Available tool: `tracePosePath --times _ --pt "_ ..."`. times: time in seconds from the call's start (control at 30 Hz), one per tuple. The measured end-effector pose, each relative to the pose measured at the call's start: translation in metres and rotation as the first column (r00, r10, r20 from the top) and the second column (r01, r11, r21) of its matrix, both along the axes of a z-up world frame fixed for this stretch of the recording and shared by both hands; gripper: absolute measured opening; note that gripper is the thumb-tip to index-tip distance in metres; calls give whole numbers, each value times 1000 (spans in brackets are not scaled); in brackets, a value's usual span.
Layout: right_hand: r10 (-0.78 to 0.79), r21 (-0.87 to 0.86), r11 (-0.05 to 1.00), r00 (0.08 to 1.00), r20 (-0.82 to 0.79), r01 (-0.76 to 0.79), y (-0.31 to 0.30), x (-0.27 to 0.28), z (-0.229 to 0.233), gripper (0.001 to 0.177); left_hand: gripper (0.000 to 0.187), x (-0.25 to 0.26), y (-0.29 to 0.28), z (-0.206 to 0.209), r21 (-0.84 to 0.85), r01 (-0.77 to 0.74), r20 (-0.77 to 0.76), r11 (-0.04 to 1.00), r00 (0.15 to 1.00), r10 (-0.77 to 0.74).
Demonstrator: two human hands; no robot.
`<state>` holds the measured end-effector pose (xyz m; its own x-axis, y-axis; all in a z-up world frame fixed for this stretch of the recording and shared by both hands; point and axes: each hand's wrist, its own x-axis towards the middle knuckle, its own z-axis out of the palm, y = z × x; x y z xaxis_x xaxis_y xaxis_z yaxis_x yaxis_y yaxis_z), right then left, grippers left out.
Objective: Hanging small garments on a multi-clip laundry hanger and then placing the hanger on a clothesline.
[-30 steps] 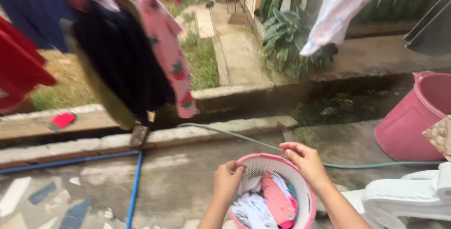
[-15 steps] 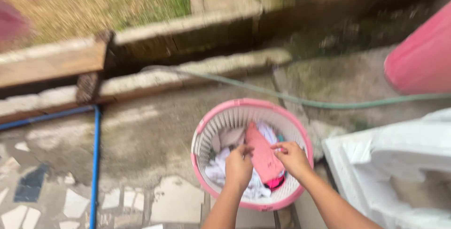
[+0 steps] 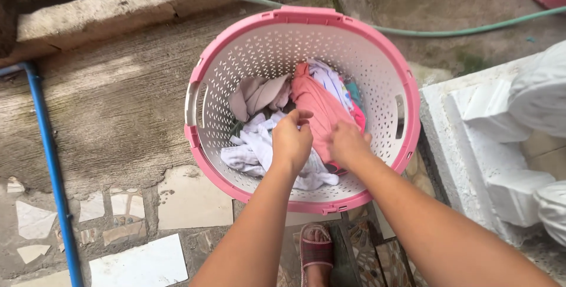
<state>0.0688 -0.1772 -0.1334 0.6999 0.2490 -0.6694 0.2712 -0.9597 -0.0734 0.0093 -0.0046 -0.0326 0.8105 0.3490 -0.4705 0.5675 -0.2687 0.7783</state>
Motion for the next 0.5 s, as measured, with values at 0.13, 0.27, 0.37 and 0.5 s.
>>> tracePosePath --times 0.13,0.27,0.37,0.5 --pt "-240 407 894 967 87 186 29 14 90 29 36 -1 5 8 -45 -49 -26 998 999 48" --pt "-393 765 545 910 -130 344 57 49 169 20 52 8 13 7 -280 -354 -51 892 934 354" --pt "-338 847 286 875 -348 447 72 44 263 23 114 3 28 113 -665 -527 -307 530 839 450" --pt "-246 895 95 882 -402 435 65 29 355 19 116 5 45 194 -841 -461 -277 284 817 505"
